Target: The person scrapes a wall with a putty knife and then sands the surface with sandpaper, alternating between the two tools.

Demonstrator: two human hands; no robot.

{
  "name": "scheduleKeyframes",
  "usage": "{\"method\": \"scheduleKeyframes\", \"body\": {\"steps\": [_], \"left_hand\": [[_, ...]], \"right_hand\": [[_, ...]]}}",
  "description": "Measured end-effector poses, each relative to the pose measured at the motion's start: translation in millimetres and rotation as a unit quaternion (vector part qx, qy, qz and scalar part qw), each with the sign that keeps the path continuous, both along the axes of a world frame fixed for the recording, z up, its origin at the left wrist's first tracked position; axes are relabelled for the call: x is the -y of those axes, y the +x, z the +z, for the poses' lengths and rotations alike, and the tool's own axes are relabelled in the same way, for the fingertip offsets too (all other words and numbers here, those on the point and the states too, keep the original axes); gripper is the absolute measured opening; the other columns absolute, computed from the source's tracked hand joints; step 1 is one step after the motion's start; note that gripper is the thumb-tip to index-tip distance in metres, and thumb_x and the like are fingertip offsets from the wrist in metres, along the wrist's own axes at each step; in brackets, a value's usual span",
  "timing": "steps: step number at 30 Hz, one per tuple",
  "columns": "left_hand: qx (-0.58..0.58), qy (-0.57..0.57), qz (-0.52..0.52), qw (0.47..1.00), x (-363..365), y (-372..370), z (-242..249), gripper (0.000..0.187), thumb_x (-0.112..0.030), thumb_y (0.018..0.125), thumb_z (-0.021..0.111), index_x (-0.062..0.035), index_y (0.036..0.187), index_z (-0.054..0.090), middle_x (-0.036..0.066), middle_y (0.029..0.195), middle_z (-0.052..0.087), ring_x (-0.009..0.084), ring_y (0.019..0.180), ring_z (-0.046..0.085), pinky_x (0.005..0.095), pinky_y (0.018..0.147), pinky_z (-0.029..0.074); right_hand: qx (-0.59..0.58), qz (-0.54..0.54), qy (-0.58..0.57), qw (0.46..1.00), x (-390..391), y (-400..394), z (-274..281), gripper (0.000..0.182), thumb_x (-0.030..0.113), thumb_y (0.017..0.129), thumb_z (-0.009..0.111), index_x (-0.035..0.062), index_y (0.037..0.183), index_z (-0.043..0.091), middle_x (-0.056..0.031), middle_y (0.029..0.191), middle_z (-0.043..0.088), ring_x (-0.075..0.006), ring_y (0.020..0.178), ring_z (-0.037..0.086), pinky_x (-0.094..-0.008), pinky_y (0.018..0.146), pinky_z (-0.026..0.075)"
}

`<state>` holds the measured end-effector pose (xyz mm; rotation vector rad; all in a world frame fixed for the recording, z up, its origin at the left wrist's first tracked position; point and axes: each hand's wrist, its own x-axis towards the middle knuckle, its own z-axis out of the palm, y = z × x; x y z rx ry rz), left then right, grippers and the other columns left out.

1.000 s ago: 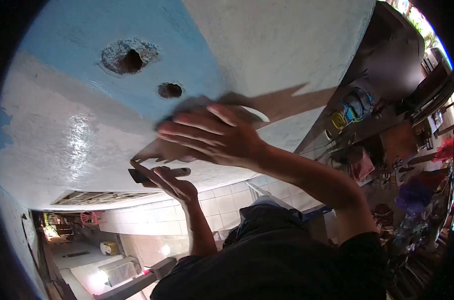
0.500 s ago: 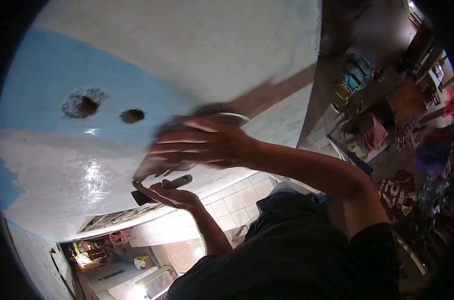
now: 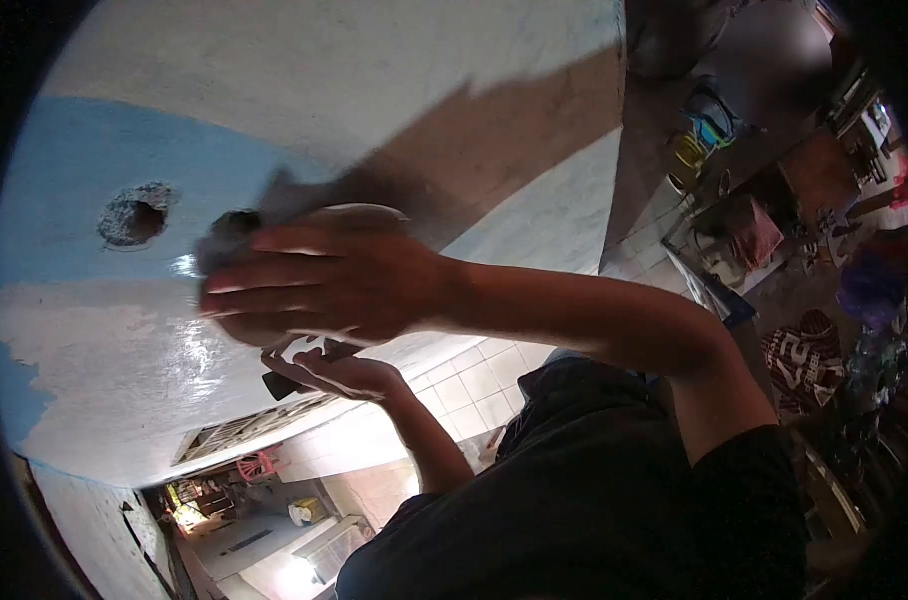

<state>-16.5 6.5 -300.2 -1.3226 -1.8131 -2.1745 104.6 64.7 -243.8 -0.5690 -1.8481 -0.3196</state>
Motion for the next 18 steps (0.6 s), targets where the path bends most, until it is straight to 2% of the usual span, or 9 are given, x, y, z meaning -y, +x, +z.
{"method": "scheduleKeyframes", "body": {"steps": [2, 3, 6, 7, 8, 10, 11, 14, 18], "left_hand": [[0.038, -0.004, 0.003, 0.999, 6, 2, 7, 0.067, -0.052, 0.094, 0.032, -0.0057, 0.142, 0.028, 0.012, 0.134, 0.038, 0.0178, 0.093, 0.046, 0.0292, 0.08, 0.04], [0.032, -0.015, -0.007, 0.999, 9, 2, 10, 0.065, -0.051, 0.094, 0.033, -0.0066, 0.141, 0.029, 0.011, 0.133, 0.039, 0.0157, 0.089, 0.044, 0.0281, 0.077, 0.039], [0.013, -0.016, 0.005, 1.0, 8, -13, 0, 0.06, -0.048, 0.095, 0.032, -0.0089, 0.14, 0.033, 0.009, 0.132, 0.041, 0.0126, 0.079, 0.038, 0.0271, 0.072, 0.037], [0.021, -0.016, -0.001, 1.0, 7, -15, -4, 0.06, -0.048, 0.095, 0.031, -0.0089, 0.141, 0.031, 0.01, 0.137, 0.037, 0.015, 0.084, 0.042, 0.0298, 0.076, 0.039], [-0.02, 0.0, 0.029, 0.999, 2, -9, -3, 0.062, -0.049, 0.095, 0.031, -0.0084, 0.142, 0.029, 0.011, 0.134, 0.037, 0.018, 0.09, 0.044, 0.0331, 0.082, 0.04], [0.002, 0.003, 0.007, 1.0, 3, -2, 3, 0.063, -0.05, 0.095, 0.031, -0.0084, 0.142, 0.028, 0.012, 0.131, 0.039, 0.0198, 0.095, 0.045, 0.0355, 0.086, 0.039], [0.07, -0.022, 0.002, 0.997, 8, 2, 8, 0.062, -0.05, 0.095, 0.031, -0.0094, 0.141, 0.029, 0.01, 0.127, 0.04, 0.0194, 0.094, 0.046, 0.0335, 0.086, 0.039], [0.054, -0.062, -0.037, 0.996, 17, -16, 3, 0.06, -0.05, 0.095, 0.031, -0.0109, 0.14, 0.032, 0.009, 0.128, 0.04, 0.018, 0.092, 0.045, 0.0323, 0.082, 0.04], [0.028, 0.028, -0.016, 0.999, 10, -15, -5, 0.054, -0.048, 0.095, 0.032, -0.0129, 0.136, 0.039, 0.003, 0.122, 0.043, 0.0132, 0.086, 0.038, 0.0313, 0.076, 0.037]], "right_hand": [[0.09, -0.098, 0.043, 0.99, 7, 20, -36, 0.053, 0.038, 0.089, 0.049, 0.0228, 0.138, 0.037, 0.008, 0.147, 0.028, -0.0157, 0.137, 0.022, -0.0354, 0.115, 0.016], [0.134, -0.144, 0.067, 0.978, 8, 30, -40, 0.052, 0.037, 0.09, 0.047, 0.023, 0.139, 0.036, 0.0082, 0.147, 0.028, -0.015, 0.137, 0.022, -0.0348, 0.115, 0.016], [0.142, -0.094, 0.014, 0.985, 7, 19, -38, 0.051, 0.027, 0.092, 0.043, 0.0248, 0.141, 0.031, 0.0065, 0.149, 0.024, -0.0132, 0.138, 0.019, -0.0374, 0.116, 0.007], [0.133, -0.044, 0.022, 0.99, 4, 20, -13, 0.046, 0.027, 0.094, 0.04, 0.0248, 0.139, 0.035, 0.0068, 0.148, 0.027, -0.013, 0.137, 0.021, -0.0366, 0.116, 0.011], [0.026, 0.135, -0.058, 0.989, 0, 11, 2, 0.042, 0.026, 0.094, 0.039, 0.0246, 0.137, 0.039, 0.0069, 0.146, 0.03, -0.013, 0.137, 0.023, -0.0352, 0.116, 0.013], [-0.034, 0.116, -0.014, 0.993, 4, 13, 21, 0.041, 0.026, 0.094, 0.04, 0.0247, 0.135, 0.042, 0.0072, 0.145, 0.033, -0.0116, 0.136, 0.024, -0.0339, 0.115, 0.016], [0.003, 0.074, -0.011, 0.997, 5, 12, 9, 0.041, 0.025, 0.094, 0.04, 0.0248, 0.135, 0.042, 0.0076, 0.145, 0.033, -0.011, 0.136, 0.025, -0.0336, 0.115, 0.016], [0.097, -0.032, 0.018, 0.995, 9, 17, -40, 0.041, 0.024, 0.094, 0.039, 0.0248, 0.135, 0.041, 0.0086, 0.145, 0.033, -0.0092, 0.135, 0.026, -0.0327, 0.115, 0.016], [0.145, -0.064, 0.041, 0.987, 8, 21, -32, 0.044, 0.026, 0.095, 0.038, 0.0238, 0.139, 0.035, 0.0103, 0.145, 0.031, -0.0072, 0.132, 0.03, -0.0293, 0.113, 0.021]]}}
